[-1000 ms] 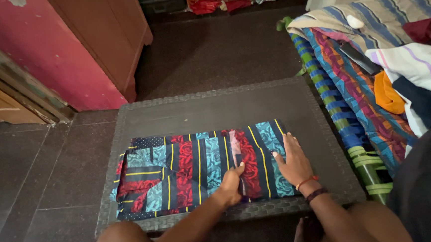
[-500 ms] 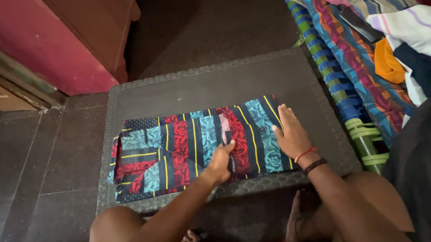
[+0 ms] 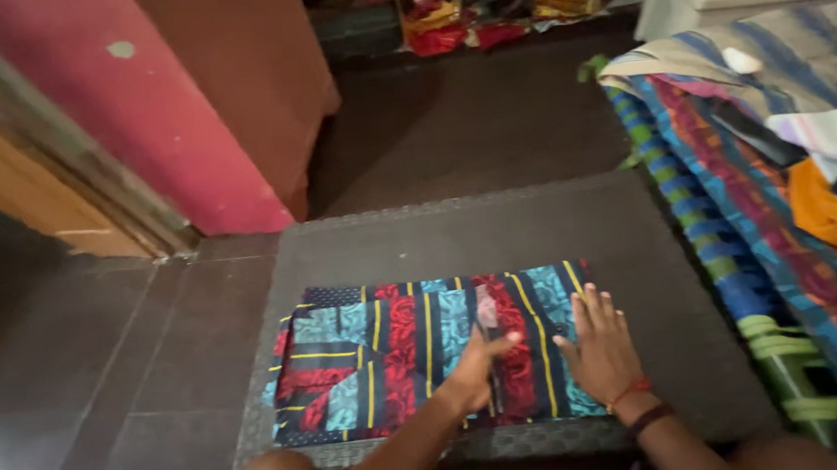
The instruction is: The person folds a patterned cloth on a low table. They smooth the fabric, fold it in half multiple times, and press the edges to create a compact rectangular bundle.
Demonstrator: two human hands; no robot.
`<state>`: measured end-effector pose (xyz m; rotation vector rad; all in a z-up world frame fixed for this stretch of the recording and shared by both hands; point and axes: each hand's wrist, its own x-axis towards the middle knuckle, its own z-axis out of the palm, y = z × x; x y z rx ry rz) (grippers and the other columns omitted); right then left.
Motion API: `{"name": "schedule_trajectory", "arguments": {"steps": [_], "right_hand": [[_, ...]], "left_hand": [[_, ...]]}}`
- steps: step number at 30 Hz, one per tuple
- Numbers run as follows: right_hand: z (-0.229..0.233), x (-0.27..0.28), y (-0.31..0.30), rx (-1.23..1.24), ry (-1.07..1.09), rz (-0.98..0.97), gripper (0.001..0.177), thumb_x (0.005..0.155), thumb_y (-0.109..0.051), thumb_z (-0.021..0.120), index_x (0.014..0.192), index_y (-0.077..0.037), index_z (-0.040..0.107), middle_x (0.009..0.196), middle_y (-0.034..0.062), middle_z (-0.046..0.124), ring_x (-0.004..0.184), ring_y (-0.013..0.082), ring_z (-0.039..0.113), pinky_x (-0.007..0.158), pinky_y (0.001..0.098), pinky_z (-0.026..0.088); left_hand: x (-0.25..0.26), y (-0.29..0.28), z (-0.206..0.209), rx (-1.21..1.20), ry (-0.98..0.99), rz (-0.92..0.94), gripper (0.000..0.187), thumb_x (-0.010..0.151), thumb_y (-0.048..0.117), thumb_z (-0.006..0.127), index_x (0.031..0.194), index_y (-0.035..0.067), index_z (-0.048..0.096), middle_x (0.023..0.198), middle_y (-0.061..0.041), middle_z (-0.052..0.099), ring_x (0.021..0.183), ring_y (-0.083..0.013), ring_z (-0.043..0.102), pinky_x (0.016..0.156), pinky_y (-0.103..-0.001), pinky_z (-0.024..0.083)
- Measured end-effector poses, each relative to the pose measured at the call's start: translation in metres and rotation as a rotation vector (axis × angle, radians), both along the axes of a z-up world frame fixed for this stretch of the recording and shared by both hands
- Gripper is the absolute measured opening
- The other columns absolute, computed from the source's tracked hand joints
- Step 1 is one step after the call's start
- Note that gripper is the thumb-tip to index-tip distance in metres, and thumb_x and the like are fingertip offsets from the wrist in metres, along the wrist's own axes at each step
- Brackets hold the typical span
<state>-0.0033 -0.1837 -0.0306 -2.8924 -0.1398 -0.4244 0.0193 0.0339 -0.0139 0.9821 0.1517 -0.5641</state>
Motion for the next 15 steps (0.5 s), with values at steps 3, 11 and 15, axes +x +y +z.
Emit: {"name": "schedule_trajectory", "arguments": {"steps": [3, 11, 15], "right_hand": [[-0.007, 0.0, 0.001, -0.008, -0.011, -0.017, 0.078, 0.091, -0.047, 0.055, 0.148, 0.002, 0.037, 0.158, 0.0274, 0.033, 0.145, 0.0453, 0.032, 0.116, 0.0548, 0.03], [-0.002, 0.0, 0.006, -0.034, -0.03, 0.067, 0.078, 0.093, -0.05, 0.052, 0.147, 0.004, 0.037, 0.157, 0.0271, 0.033, 0.147, 0.0442, 0.028, 0.117, 0.0555, 0.027], [0.002, -0.004, 0.013, -0.138, 0.105, 0.017, 0.078, 0.092, -0.052, 0.051, 0.147, 0.001, 0.037, 0.158, 0.0236, 0.032, 0.149, 0.0411, 0.026, 0.119, 0.0545, 0.025]], "left_hand": [[0.003, -0.012, -0.021, 0.084, -0.089, 0.033, 0.085, 0.083, -0.015, 0.051, 0.156, 0.022, 0.03, 0.144, -0.006, 0.055, 0.133, -0.0248, 0.054, 0.111, -0.042, 0.046], [0.008, -0.001, -0.038, 0.124, -0.42, 0.09, 0.093, 0.073, -0.021, 0.034, 0.16, 0.01, 0.032, 0.147, -0.012, 0.055, 0.132, -0.0236, 0.055, 0.11, -0.033, 0.046], [0.007, 0.002, -0.028, 0.575, -0.253, 0.148, 0.084, 0.079, -0.015, 0.048, 0.157, 0.011, 0.03, 0.141, -0.014, 0.06, 0.129, -0.0254, 0.058, 0.107, -0.033, 0.047]]}}
